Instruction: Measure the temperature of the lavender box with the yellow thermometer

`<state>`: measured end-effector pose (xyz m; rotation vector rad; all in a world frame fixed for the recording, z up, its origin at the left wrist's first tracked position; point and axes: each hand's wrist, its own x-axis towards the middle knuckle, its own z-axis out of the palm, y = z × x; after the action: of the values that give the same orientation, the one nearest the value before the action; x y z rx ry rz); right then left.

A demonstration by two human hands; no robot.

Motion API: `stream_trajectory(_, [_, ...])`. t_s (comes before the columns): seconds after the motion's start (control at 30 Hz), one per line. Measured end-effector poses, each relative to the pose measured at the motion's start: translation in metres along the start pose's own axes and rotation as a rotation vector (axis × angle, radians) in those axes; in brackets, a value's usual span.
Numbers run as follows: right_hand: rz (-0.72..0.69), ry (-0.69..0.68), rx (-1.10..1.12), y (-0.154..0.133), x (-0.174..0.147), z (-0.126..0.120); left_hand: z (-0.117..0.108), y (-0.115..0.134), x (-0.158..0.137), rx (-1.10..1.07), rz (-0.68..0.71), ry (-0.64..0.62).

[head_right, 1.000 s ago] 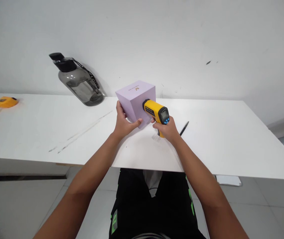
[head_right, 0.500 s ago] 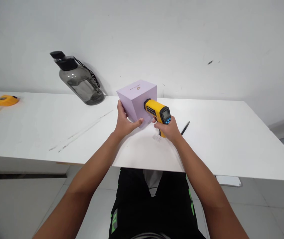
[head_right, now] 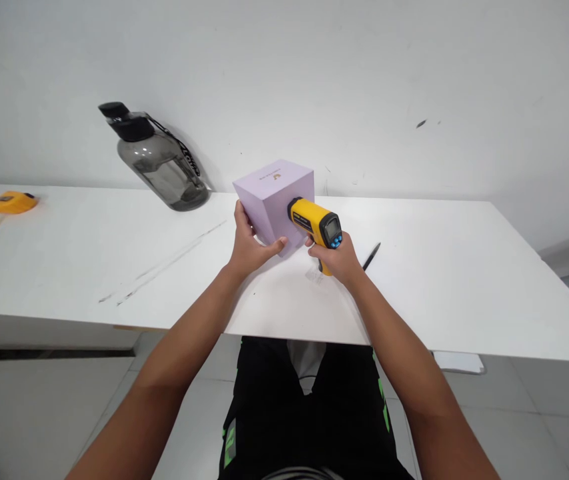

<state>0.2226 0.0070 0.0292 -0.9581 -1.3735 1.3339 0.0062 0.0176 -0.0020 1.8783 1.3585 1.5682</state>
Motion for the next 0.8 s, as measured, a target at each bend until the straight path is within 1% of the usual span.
stream_trajectory(0.2, [-0.022,-0.004,-0.015,0.0004,-0.0003,-0.0007,0.0006,-0.001,-0.0003,-0.001,-0.01,0.003])
stream_trajectory(0.4, [-0.008,0.006,-0.02,-0.0034,-0.0009,0.0006,0.0017,-0.003,-0.0005,-0.002,0.013,0.019])
stream_trajectory(0.8, [-0.003,0.01,-0.03,-0.0046,-0.0015,0.0011,0.0009,-0.0039,-0.0005,0.008,0.009,-0.004])
